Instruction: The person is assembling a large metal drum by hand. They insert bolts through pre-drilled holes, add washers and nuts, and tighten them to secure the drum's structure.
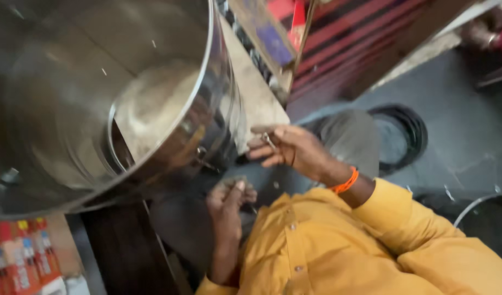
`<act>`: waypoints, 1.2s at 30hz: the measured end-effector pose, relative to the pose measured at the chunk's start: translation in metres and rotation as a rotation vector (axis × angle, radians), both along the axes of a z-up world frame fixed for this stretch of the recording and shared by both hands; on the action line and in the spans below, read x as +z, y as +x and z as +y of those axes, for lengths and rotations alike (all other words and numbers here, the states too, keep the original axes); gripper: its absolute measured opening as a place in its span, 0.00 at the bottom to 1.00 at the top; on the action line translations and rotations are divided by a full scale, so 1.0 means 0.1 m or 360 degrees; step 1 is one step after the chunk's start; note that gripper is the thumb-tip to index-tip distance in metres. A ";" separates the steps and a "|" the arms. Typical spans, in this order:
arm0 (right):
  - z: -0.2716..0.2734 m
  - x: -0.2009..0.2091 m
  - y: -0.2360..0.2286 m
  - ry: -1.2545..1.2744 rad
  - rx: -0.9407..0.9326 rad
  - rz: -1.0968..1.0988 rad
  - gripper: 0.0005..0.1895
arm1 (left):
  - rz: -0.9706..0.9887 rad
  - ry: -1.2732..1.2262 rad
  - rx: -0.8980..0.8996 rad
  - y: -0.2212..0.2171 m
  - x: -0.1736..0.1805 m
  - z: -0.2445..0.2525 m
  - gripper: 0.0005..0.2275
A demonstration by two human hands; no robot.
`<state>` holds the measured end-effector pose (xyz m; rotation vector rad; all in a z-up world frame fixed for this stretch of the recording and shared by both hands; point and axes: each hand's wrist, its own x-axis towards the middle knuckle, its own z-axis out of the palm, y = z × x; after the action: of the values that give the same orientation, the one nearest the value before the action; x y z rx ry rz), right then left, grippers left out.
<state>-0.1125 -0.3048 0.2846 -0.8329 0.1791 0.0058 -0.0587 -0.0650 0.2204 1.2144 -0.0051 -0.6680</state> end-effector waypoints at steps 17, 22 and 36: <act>0.07 0.20 -0.19 -0.0783 0.0030 -0.0124 0.19 | 0.0010 -0.0046 -0.0102 -0.07 0.37 -0.20 0.03; 0.08 0.08 -0.16 -0.0630 -0.0017 -0.0241 0.10 | 0.0021 -0.0140 -0.0118 -0.07 0.33 -0.20 0.03; 0.19 0.23 -0.21 -0.1557 0.0002 -0.0143 0.07 | -0.0004 -0.0175 -0.0210 -0.08 0.33 -0.27 0.02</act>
<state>-0.1334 -0.2857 0.3076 -1.8055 0.0885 -0.1273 -0.0669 -0.0917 0.2536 1.1158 -0.1234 -0.7715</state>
